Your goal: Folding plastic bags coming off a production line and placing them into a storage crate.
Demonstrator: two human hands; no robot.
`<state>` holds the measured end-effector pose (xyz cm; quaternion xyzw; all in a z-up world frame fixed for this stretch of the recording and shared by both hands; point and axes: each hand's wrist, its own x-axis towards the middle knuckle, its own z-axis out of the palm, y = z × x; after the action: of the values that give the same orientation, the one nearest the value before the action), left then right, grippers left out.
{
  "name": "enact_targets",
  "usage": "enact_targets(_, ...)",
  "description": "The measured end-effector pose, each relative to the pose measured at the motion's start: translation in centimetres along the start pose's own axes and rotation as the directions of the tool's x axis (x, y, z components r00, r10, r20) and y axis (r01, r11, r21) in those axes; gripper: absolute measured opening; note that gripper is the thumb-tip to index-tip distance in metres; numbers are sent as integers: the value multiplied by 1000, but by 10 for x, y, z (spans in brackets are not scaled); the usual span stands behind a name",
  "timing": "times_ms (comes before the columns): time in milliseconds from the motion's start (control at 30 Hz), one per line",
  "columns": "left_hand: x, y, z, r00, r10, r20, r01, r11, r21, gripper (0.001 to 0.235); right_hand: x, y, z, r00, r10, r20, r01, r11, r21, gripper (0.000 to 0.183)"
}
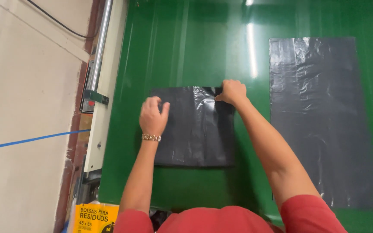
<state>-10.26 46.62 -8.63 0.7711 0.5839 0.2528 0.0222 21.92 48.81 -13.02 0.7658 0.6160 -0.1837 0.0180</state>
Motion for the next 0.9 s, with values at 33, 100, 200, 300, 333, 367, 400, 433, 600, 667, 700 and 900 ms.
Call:
enact_targets(33, -10, 4, 0, 997, -3, 83, 21, 977, -210, 26, 9, 3, 10, 1000, -11, 6, 11, 998, -68, 54)
enact_targets(100, -22, 14, -2, 970, -52, 240, 155, 887, -435, 24, 9, 3, 21, 996, -52, -69, 48, 997, -54, 44)
enact_targets(200, -31, 3, 19, 806, -113, 581, 544, 529, -651, 40, -24, -12, 7, 981, -95, -169, 101, 995, 23, 36)
enact_targets(300, -34, -12, -3, 580, -57, 813, 815, 57, -577, 69, -93, -26, -10, 922, -204, -329, 250, 962, 105, 41)
enact_targets(333, -33, -16, -19, 521, 15, 854, 842, -174, -511, 84, -118, -29, -15, 831, -301, -468, 386, 917, 96, 43)
enact_targets(367, -39, -24, -26, 518, 18, 855, 844, -175, -508, 84, -142, -27, -9, 833, -299, -466, 383, 919, 96, 43)
enact_targets(400, -45, -32, -33, 521, 15, 853, 826, -259, -500, 88, -167, -26, -4, 766, -392, -510, 457, 889, 4, 42)
enact_targets(433, -50, -40, -39, 521, 15, 854, 806, -339, -486, 91, -193, -23, 2, 692, -478, -542, 518, 851, -89, 41)
enact_targets(600, -84, -80, -16, 597, -71, 799, 731, -363, -578, 64, -255, -18, 61, 556, -538, -633, 612, 781, -126, 48)
enact_targets(667, -99, -108, 11, 614, -109, 782, 719, -332, -611, 45, -266, -22, 70, 522, -518, -678, 615, 779, -122, 41)
enact_targets(700, -104, -125, 32, 659, -205, 724, 703, -176, -689, 40, -268, -22, 73, 526, -509, -681, 603, 788, -123, 39)
enact_targets(900, -120, -74, -4, 908, -294, 300, 420, 668, -614, 60, -276, -20, 68, 596, -454, -663, 530, 842, -99, 26)
